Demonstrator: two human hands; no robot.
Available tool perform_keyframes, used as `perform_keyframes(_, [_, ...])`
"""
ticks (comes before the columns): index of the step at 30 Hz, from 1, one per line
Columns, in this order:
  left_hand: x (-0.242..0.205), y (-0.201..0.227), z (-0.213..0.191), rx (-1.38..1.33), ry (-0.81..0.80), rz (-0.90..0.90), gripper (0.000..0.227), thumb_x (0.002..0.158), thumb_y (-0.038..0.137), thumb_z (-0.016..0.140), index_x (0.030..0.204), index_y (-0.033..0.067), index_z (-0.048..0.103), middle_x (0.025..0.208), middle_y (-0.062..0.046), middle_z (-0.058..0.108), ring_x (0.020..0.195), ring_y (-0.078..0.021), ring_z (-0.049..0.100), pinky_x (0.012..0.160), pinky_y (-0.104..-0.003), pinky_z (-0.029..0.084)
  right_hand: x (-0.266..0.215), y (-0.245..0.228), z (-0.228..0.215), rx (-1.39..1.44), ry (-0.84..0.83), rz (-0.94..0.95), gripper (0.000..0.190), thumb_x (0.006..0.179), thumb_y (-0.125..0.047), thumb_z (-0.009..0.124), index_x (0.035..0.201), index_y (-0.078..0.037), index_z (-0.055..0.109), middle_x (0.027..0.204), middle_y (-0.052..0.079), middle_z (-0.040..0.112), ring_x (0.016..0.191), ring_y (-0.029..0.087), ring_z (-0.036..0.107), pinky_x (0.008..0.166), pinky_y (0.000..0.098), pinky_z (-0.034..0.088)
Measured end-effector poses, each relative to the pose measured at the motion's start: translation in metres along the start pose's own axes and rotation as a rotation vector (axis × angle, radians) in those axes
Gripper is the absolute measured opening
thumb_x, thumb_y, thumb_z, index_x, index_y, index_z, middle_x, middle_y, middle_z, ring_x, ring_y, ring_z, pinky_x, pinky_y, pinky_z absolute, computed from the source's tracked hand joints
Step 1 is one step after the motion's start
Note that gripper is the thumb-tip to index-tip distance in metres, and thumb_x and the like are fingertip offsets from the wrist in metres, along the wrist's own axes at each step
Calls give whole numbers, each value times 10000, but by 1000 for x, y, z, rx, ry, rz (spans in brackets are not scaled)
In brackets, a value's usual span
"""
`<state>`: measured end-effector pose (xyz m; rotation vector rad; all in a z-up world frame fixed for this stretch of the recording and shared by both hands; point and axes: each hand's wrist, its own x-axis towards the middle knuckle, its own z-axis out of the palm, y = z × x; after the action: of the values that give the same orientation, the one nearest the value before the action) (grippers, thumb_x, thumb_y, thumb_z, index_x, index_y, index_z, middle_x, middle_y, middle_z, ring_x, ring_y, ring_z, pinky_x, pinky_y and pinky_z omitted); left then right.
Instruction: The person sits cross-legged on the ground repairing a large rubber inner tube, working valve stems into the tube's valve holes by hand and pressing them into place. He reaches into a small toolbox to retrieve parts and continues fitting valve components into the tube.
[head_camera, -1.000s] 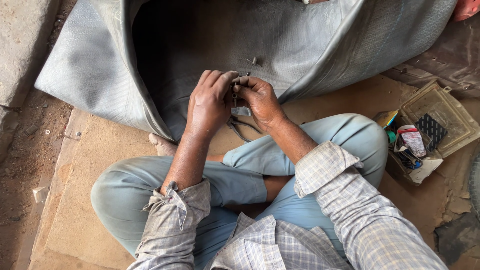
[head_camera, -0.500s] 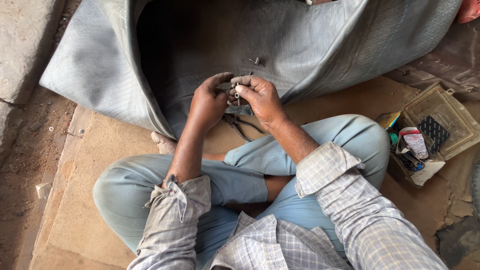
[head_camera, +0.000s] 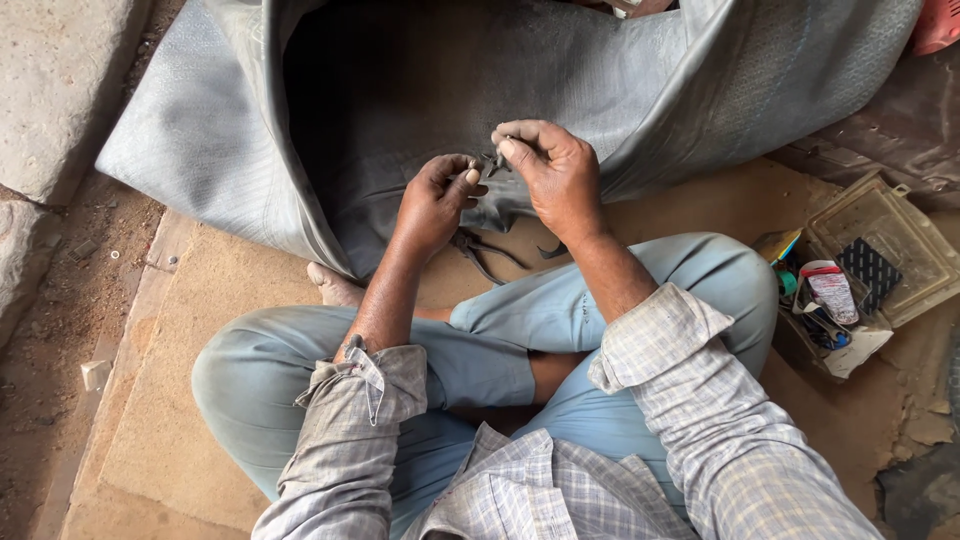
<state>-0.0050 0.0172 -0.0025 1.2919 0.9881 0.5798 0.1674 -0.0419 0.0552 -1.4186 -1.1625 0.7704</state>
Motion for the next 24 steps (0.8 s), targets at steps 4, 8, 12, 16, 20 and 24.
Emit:
perform_keyframes(4, [1,1,1,19,12,1,331,1019,267,634,1230,13,645,1138,-95,718,995,-175,760,820,-312,627,1,-14,4,-45,26,-46,95,996,-95,758,1068,-35,744,979,21,729,831,69,685,730,228,584])
perform_keyframes(8, [0,5,1,42,20,-16,320,1012,254,638,1219,11,650,1109,-94,730,972,-166,765,810,-307,628,3,-15,7,-146,37,-147,81,999,-99,767,1048,-44,732,976,22,721,823,65,690,713,223,587])
perform_keyframes(12, [-1,8,2,60,20,-26,305,1008,245,640,1208,15,652,1085,-88,739,958,-155,764,796,-302,624,5,-7,9,-133,31,-174,75,1014,-93,760,1058,-44,725,998,29,724,855,75,709,743,228,605])
perform_keyframes(16, [-2,10,2,70,28,-38,299,1008,245,642,1201,17,656,1073,-90,743,954,-150,761,790,-296,618,5,-4,11,-140,30,-120,78,1002,-93,763,1050,-40,732,952,25,726,811,77,701,713,229,592])
perform_keyframes(20, [-1,8,1,83,23,-36,306,1007,251,646,1205,19,650,1078,-91,735,953,-146,760,785,-291,620,4,-3,12,-160,30,-130,82,1001,-94,764,1050,-38,730,954,28,721,814,81,711,713,233,598])
perform_keyframes(24, [-2,10,2,86,14,-56,330,1007,265,644,1229,20,636,1091,-99,735,972,-151,762,797,-294,629,4,-7,11,-256,18,-198,74,998,-97,768,1019,-45,721,967,34,725,838,95,722,712,232,613])
